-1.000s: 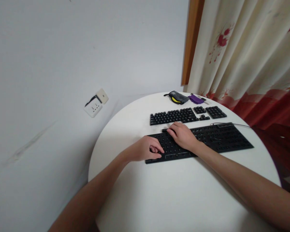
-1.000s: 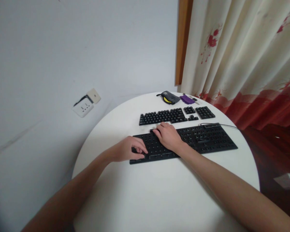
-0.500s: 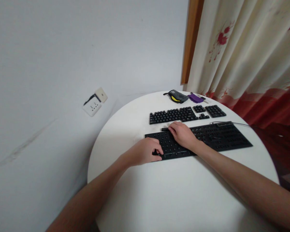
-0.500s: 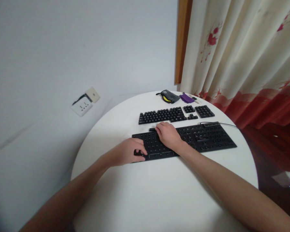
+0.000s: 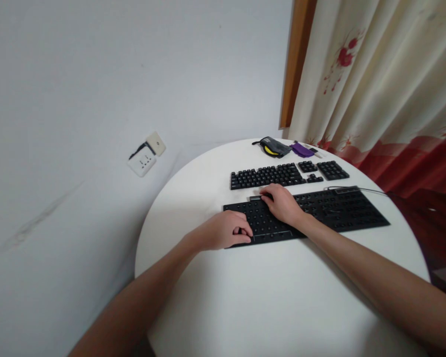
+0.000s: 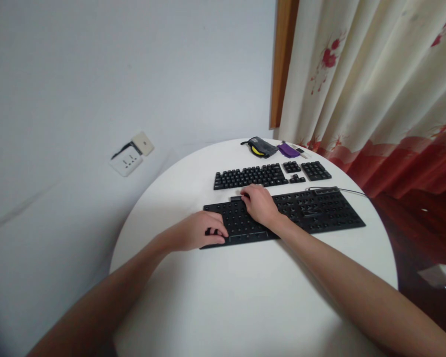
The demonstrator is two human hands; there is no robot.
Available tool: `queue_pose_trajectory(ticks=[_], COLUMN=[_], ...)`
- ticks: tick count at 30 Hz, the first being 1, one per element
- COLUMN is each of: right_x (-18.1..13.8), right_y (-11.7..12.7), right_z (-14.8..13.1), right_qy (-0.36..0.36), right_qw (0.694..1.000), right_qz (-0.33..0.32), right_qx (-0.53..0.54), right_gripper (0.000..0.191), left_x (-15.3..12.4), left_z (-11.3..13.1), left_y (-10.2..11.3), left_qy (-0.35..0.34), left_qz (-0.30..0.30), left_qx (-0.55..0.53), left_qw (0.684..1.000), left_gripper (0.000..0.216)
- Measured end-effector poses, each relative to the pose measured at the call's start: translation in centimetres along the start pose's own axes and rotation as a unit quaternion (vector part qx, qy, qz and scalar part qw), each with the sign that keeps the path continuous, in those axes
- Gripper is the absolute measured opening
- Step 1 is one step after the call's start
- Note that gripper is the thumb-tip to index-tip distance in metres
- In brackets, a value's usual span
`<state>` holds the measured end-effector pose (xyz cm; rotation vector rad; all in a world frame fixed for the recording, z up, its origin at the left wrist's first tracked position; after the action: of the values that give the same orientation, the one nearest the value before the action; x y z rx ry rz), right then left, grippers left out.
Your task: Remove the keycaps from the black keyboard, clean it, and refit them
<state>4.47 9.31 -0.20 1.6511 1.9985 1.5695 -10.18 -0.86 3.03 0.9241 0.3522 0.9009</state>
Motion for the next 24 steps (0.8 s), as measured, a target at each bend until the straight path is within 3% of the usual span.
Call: queue_pose_trajectory(ticks=[7, 17, 24], right_x=[-0.2, -0.2, -0.3], right_y=[0.2, -0.2, -0.3], right_z=[-0.3, -0.8, -1.1], right_qy=[0.018, 0.031, 0.042], right_qw=[1.0, 0.998, 0.995], right_qz=[0.017, -0.013, -0.032], right_qx=[0.016, -0.049, -0.081], right_gripper=[0.015, 0.025, 0.027], left_x=[0.2, -0.2, -0.1], left_z=[-0.8, -2.3, -2.5], left_y=[-0.2, -0.4, -0.6], left_qy=[0.045, 0.186, 0.174], left_qz=[0.016, 0.034, 0.033], left_qx=[0.005, 0.007, -0.024], left_qw=[0.999, 0.982, 0.984], left_gripper=[0.012, 0.018, 0.019])
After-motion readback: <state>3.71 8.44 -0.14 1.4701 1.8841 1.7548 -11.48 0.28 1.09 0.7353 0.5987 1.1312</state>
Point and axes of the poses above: each hand's wrist, its own x-axis towards the middle knuckle, its own y-axis out of the back of the hand, z = x × y, the point moved 6 cm from there along x, towards the middle knuckle, and after that the axes turned 8 degrees about z, right-handed, at the moved point
